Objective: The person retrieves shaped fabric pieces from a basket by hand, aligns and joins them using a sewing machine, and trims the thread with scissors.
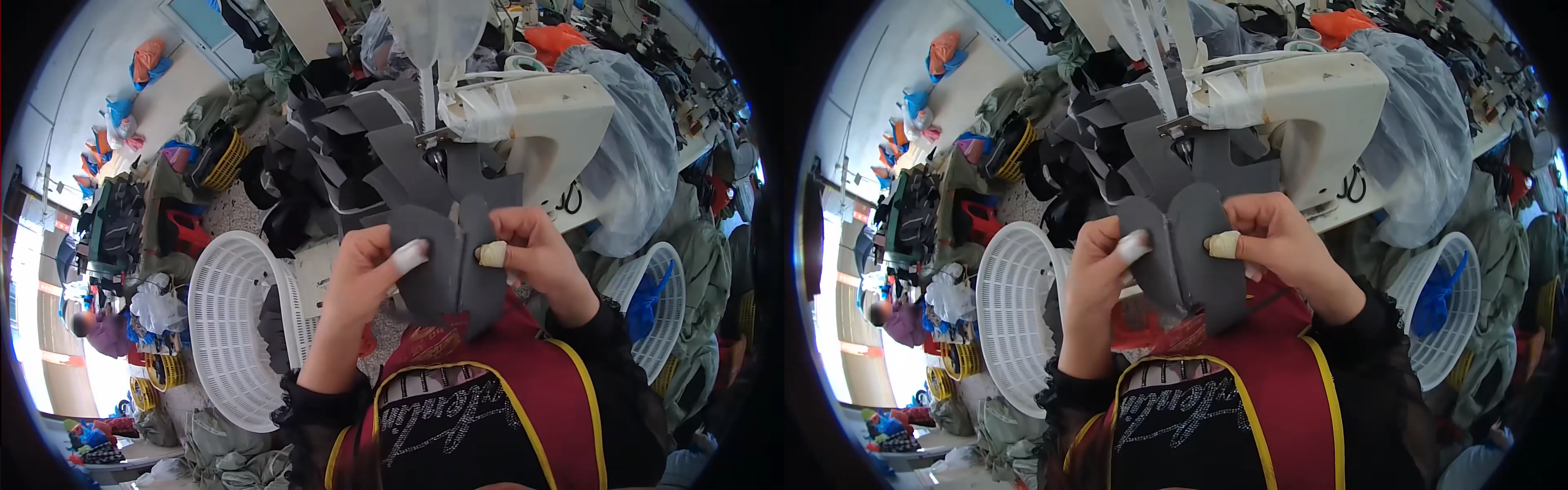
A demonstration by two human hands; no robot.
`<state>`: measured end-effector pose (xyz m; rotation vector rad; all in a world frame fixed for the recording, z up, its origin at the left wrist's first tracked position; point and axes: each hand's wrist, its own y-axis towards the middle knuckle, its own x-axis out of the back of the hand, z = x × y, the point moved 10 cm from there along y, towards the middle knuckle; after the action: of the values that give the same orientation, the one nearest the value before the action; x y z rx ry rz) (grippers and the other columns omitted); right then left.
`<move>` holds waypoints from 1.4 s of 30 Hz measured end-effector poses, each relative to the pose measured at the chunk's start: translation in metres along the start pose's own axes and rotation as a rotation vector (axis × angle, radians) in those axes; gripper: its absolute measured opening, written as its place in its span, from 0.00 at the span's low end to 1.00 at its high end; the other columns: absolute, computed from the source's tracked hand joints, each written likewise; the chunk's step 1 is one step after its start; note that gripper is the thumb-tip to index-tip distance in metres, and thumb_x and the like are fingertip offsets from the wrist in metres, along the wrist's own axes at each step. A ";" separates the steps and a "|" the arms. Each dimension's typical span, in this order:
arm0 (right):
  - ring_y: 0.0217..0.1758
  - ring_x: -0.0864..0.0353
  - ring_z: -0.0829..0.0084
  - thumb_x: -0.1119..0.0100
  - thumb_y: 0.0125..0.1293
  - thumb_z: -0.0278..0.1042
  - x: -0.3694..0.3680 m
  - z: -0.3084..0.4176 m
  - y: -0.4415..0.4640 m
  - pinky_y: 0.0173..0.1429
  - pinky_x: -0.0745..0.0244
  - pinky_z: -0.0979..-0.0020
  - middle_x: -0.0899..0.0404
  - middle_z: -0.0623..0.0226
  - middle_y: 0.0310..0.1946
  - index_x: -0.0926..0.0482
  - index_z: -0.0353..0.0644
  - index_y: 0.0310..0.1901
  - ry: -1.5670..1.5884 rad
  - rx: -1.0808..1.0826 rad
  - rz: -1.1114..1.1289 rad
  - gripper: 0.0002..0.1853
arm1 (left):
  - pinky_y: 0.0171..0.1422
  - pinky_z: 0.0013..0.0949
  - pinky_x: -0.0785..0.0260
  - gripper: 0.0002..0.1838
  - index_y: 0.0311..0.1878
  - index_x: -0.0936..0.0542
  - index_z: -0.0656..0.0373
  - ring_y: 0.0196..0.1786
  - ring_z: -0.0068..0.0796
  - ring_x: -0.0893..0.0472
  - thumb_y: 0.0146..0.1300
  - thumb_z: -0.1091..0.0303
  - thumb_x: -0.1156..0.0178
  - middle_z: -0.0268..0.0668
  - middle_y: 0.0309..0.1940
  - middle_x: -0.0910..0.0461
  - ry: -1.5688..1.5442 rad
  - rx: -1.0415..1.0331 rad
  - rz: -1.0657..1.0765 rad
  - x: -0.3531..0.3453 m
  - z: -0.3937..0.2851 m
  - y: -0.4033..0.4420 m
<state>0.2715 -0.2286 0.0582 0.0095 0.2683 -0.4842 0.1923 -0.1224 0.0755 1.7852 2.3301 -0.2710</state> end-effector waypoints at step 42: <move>0.23 0.32 0.87 0.38 0.56 0.42 0.103 -0.039 0.101 0.29 0.40 0.83 0.28 0.78 0.20 0.22 0.42 0.31 -0.070 -0.026 -0.214 0.11 | 0.18 0.18 0.45 0.09 0.24 0.21 0.63 0.14 0.11 0.34 0.55 0.68 0.38 0.27 0.14 0.27 0.195 -0.024 -0.207 0.068 0.036 0.100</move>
<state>0.3953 -0.1838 -0.0117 -0.0624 0.2077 -0.6928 0.2734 -0.0423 0.0205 1.6259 2.6463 -0.1015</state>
